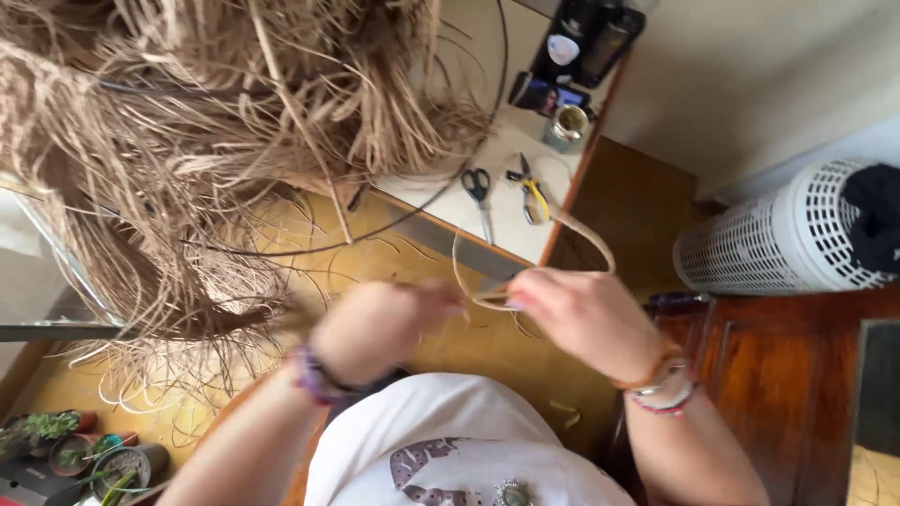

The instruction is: Braiding and weaving long natural fiber strands into a large structure.

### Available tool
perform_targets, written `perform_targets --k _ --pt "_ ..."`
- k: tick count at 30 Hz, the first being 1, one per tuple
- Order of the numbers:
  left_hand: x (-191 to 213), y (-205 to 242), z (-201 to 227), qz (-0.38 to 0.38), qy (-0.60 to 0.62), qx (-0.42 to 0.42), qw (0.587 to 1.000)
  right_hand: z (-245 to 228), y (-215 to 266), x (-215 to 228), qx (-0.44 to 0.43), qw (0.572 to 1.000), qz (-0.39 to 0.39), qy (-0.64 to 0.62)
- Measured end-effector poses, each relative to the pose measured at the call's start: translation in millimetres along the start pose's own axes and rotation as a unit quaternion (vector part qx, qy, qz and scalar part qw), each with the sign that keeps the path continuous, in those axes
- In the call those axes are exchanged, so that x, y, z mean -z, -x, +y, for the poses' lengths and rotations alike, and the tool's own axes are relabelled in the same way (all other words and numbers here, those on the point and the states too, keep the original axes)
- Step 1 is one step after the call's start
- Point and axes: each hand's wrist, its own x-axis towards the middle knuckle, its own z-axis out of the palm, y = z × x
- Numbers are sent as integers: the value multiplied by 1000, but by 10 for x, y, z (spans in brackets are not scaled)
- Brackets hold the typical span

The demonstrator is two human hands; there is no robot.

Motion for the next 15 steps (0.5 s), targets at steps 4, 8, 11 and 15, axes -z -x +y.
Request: perform_targets --k 4,8,11,15 --pt "40 429 -1031 68 -103 116 986 251 -164 -39 -38 999 -8 21" --pt "385 453 -1158 -3 -53 161 986 83 -651 -256 -33 998 -18 42" --pt "379 162 -941 60 72 32 995 -199 -1062 -463 15 999 -19 44" --pt "248 46 -1127 34 38 37 998 -411 -1513 -456 65 997 -11 32"
